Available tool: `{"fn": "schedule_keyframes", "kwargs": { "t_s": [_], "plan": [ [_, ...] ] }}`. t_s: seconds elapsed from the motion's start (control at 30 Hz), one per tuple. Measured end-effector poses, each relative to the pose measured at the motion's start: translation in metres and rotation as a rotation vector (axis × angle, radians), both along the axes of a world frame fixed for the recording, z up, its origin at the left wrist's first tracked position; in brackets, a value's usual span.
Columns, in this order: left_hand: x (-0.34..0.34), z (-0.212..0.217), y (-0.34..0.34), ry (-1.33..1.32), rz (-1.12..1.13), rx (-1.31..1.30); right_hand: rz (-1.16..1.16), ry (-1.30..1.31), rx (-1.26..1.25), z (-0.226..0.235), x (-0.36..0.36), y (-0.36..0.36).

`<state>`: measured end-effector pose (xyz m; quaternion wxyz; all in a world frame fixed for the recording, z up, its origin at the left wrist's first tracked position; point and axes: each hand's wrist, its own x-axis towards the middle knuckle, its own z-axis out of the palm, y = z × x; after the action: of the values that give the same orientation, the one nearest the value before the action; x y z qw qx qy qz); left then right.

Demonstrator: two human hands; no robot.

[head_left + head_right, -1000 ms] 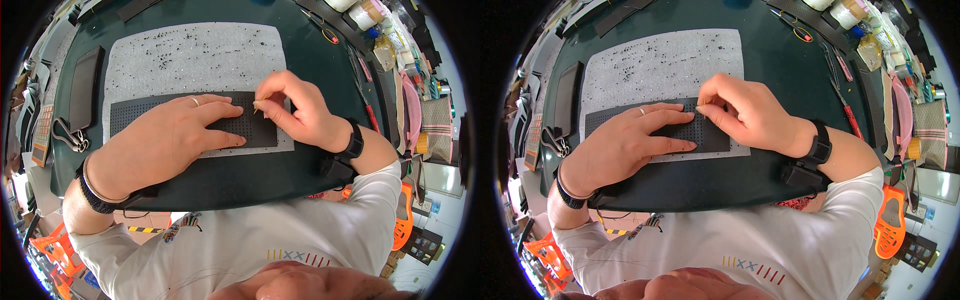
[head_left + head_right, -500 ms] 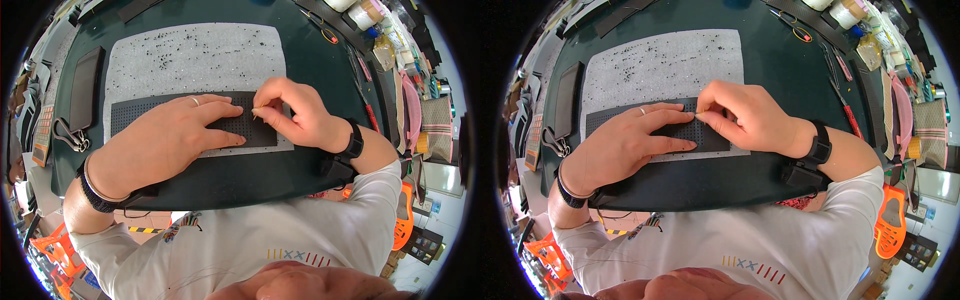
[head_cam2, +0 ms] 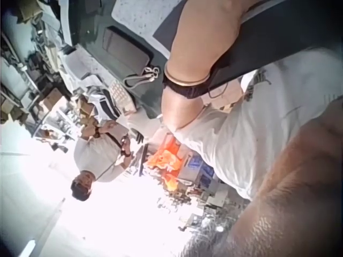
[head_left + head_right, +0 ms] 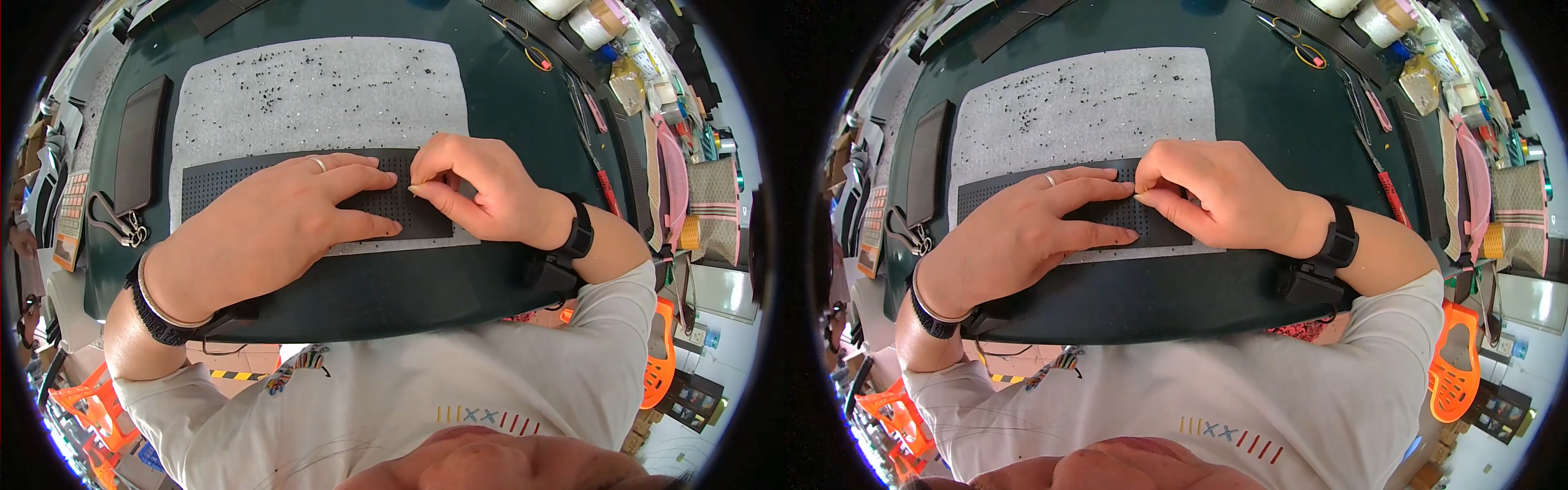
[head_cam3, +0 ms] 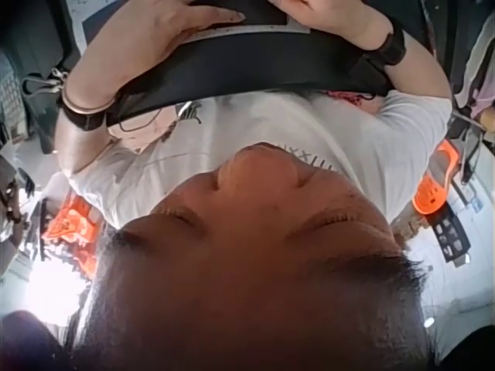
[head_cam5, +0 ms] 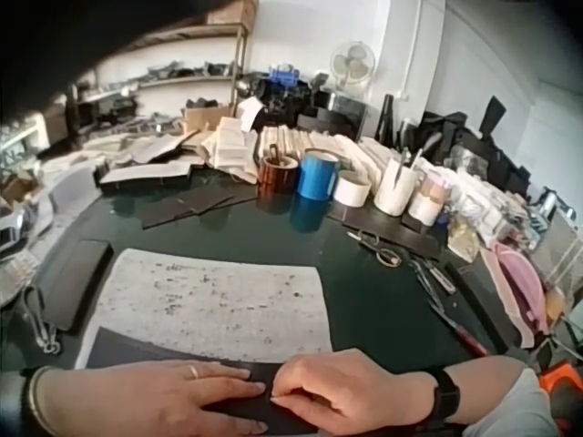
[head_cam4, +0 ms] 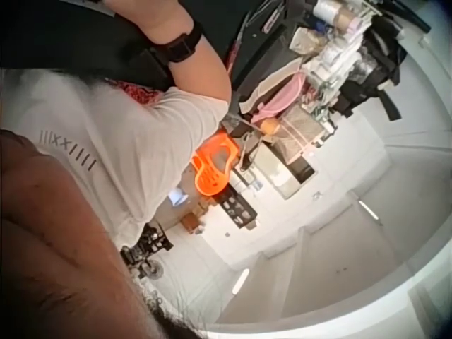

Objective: The person clears the workspace by moving a calculator and a phone, then uses a toothpick to press tiny black components into the holes of a perforated black sheet.

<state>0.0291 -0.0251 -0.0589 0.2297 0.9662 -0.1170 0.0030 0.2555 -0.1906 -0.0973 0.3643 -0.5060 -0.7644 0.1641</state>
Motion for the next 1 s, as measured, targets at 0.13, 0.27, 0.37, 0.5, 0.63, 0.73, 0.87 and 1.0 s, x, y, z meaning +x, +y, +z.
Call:
{"fn": "schedule_keyframes", "kwargs": {
  "t_s": [0.13, 0.27, 0.37, 0.5, 0.63, 0.73, 0.87, 1.0],
  "plan": [
    [0.0, 0.0, 0.0, 0.003, -0.007, -0.002, -0.07, 0.099, -0.046, 0.005, -0.002, -0.003],
    [0.0, -0.001, -0.002, 0.002, -0.003, -0.015, -0.181, 0.209, -0.12, 0.018, 0.001, -0.004],
    [-0.001, 0.0, -0.004, -0.008, 0.0, -0.026, -0.156, 0.199, -0.244, 0.027, 0.003, -0.001],
    [0.001, 0.002, -0.006, -0.017, -0.024, 0.006, -0.126, 0.318, -0.398, 0.022, 0.002, -0.006],
    [0.002, -0.001, -0.005, -0.047, -0.042, -0.017, -0.078, 0.35, -0.316, 0.007, 0.0, -0.014],
    [0.002, -0.002, -0.007, -0.002, -0.017, -0.093, -0.049, 0.329, -0.224, 0.004, -0.001, -0.013],
    [0.003, -0.003, -0.006, -0.019, -0.036, -0.084, -0.036, 0.321, -0.173, 0.0, -0.002, -0.01],
    [0.004, -0.004, -0.005, -0.013, -0.046, -0.097, -0.036, 0.312, -0.181, -0.002, -0.003, -0.009]
  ]
}}
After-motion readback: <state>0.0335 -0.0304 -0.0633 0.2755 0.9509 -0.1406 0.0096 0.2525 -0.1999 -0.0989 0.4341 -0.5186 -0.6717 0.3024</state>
